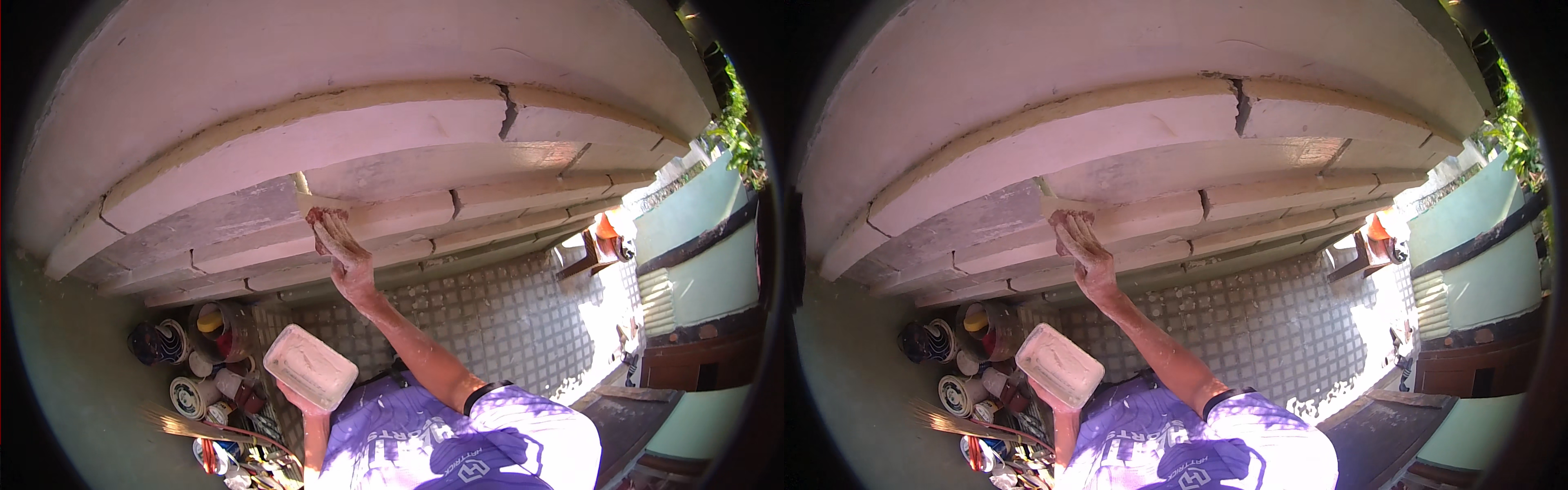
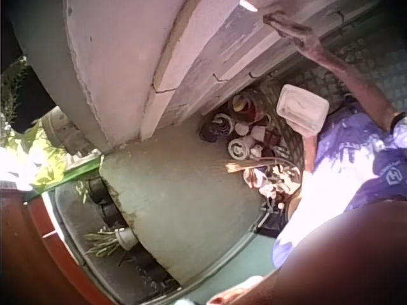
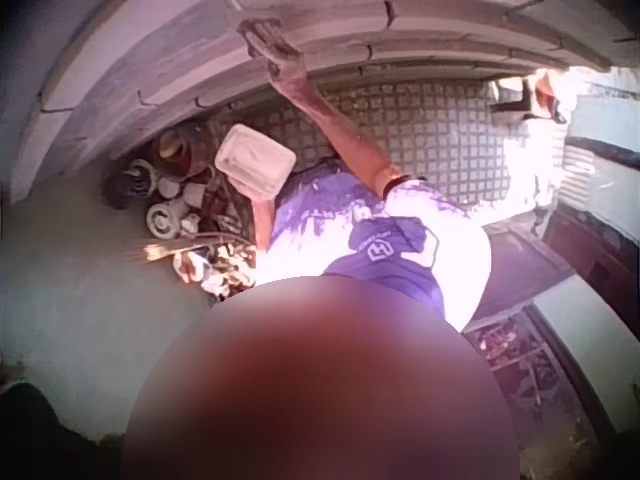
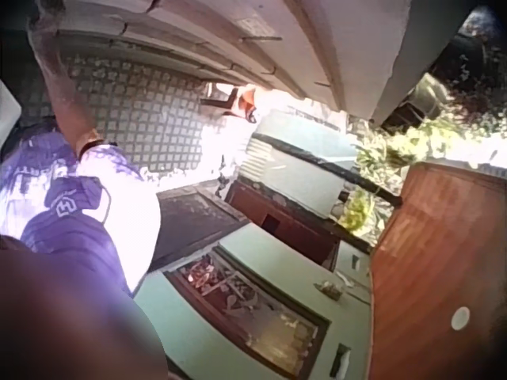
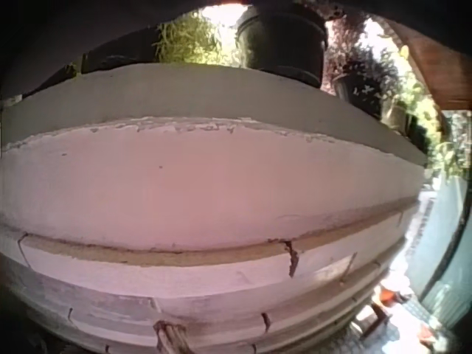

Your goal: Applying putty or plaster to a wall to fill gaps or repair the surface.

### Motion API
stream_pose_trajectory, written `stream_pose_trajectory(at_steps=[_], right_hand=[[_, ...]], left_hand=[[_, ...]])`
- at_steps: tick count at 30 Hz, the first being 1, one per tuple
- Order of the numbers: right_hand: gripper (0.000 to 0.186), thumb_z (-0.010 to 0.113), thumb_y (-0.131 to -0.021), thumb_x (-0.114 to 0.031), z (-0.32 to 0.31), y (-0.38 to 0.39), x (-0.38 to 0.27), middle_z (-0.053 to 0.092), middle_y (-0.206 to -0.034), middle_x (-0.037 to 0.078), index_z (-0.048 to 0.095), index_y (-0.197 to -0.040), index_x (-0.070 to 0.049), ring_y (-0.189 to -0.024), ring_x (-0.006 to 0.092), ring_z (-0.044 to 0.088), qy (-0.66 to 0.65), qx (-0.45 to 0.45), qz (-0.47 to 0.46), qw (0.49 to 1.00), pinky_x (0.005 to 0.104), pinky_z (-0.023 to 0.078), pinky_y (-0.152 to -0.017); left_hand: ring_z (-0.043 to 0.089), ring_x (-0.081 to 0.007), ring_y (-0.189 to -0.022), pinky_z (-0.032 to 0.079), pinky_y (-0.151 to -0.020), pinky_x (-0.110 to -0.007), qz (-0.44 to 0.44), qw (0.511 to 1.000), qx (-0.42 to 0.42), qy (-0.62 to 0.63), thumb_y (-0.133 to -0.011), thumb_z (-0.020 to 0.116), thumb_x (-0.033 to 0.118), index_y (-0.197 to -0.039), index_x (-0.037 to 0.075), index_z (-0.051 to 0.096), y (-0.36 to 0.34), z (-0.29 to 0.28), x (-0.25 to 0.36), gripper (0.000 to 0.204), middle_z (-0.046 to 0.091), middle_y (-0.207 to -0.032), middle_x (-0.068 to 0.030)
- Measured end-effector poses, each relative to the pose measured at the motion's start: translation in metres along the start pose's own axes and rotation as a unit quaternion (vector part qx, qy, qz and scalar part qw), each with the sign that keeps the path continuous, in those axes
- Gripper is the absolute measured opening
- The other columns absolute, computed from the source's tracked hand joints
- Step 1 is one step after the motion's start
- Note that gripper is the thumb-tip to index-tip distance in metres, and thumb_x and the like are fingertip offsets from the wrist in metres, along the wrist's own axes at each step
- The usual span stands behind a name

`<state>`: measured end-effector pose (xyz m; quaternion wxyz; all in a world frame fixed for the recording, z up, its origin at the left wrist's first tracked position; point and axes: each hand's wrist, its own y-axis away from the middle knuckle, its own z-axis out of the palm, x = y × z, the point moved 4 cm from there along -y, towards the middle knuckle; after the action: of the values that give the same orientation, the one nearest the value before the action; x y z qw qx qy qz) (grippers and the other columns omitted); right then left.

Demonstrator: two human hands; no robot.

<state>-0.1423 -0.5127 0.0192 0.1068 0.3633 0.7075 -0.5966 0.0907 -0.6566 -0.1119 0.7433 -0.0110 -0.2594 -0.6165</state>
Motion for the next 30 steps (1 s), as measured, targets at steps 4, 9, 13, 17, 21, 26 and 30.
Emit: stream_pose_trajectory(at_steps=[4, 9, 13, 17, 21, 26, 30], right_hand=[[0.063, 0.044, -0.078, 0.013, -0.091, 0.005, 0.056, 0.072, -0.117, 0.009, 0.062, -0.134, -0.007, -0.058, 0.0031, 0.050, 0.027, 0.131, 0.102, 0.986, 0.0212, 0.032, -0.044], [0.040, 0.051, -0.104, -0.021, -0.278, -0.052, 0.152, 0.065, -0.128, 0.018, 0.058, -0.131, 0.007, -0.116, 0.0222, 0.063, 0.165, 0.416, 0.022, 0.894, 0.0333, 0.049, -0.097], [0.040, 0.052, -0.103, -0.016, -0.339, -0.073, 0.211, 0.060, -0.136, 0.018, 0.054, -0.136, 0.006, -0.117, 0.0216, 0.061, 0.200, 0.388, 0.070, 0.897, 0.0306, 0.046, -0.099], [0.043, 0.051, -0.100, -0.004, -0.238, -0.072, 0.184, 0.046, -0.149, 0.015, 0.047, -0.143, -0.001, -0.139, 0.0271, 0.043, 0.147, 0.330, 0.117, 0.925, 0.0336, 0.034, -0.115], [0.075, 0.038, -0.071, 0.022, -0.141, -0.037, 0.069, 0.051, -0.146, 0.017, 0.054, -0.140, -0.002, -0.140, 0.0291, 0.041, 0.019, 0.131, 0.073, 0.989, 0.0392, 0.033, -0.116], [0.048, 0.048, -0.091, 0.009, -0.161, 0.005, 0.083, 0.065, -0.129, 0.012, 0.056, -0.137, -0.003, -0.106, 0.0179, 0.068, -0.086, 0.097, 0.017, 0.991, 0.0303, 0.058, -0.083], [0.039, 0.054, -0.103, -0.021, -0.305, -0.029, 0.160, 0.070, -0.122, 0.011, 0.058, -0.135, 0.001, -0.073, 0.0053, 0.056, 0.167, 0.334, 0.126, 0.919, 0.0228, 0.043, -0.059]], left_hand=[[0.043, -0.0278, -0.137, 0.034, -0.115, -0.050, -0.003, 1.000, -0.014, 0.013, -0.090, 0.047, 0.069, -0.151, 0.021, 0.039, 0.004, -0.011, 0.004, 0.078, 0.042, -0.152, -0.0025], [0.044, -0.0286, -0.137, 0.035, -0.114, -0.051, 0.006, 0.998, 0.041, 0.056, -0.090, 0.048, 0.067, -0.150, 0.021, 0.039, 0.003, -0.027, 0.005, 0.076, 0.043, -0.151, -0.0030], [0.046, -0.0290, -0.135, 0.037, -0.112, -0.051, -0.011, 0.998, 0.043, 0.038, -0.092, 0.047, 0.064, -0.149, 0.021, 0.041, 0.002, -0.006, 0.000, 0.072, 0.044, -0.151, -0.0032], [0.046, -0.0285, -0.134, 0.038, -0.112, -0.049, -0.021, 1.000, 0.008, -0.009, -0.092, 0.048, 0.063, -0.148, 0.021, 0.043, -0.001, 0.022, -0.005, 0.070, 0.046, -0.150, -0.0030], [0.047, -0.0282, -0.134, 0.038, -0.112, -0.049, -0.044, 0.999, 0.020, 0.019, -0.093, 0.049, 0.061, -0.148, 0.020, 0.043, -0.013, 0.024, -0.015, 0.069, 0.047, -0.149, -0.0033], [0.047, -0.0283, -0.134, 0.037, -0.113, -0.049, -0.047, 0.998, 0.013, 0.031, -0.093, 0.051, 0.059, -0.148, 0.018, 0.042, -0.023, 0.046, -0.019, 0.069, 0.047, -0.149, -0.0051], [0.046, -0.0290, -0.135, 0.037, -0.112, -0.049, -0.020, 1.000, 0.010, -0.003, -0.093, 0.045, 0.064, -0.149, 0.019, 0.041, -0.016, 0.038, -0.012, 0.072, 0.045, -0.150, -0.0035]])
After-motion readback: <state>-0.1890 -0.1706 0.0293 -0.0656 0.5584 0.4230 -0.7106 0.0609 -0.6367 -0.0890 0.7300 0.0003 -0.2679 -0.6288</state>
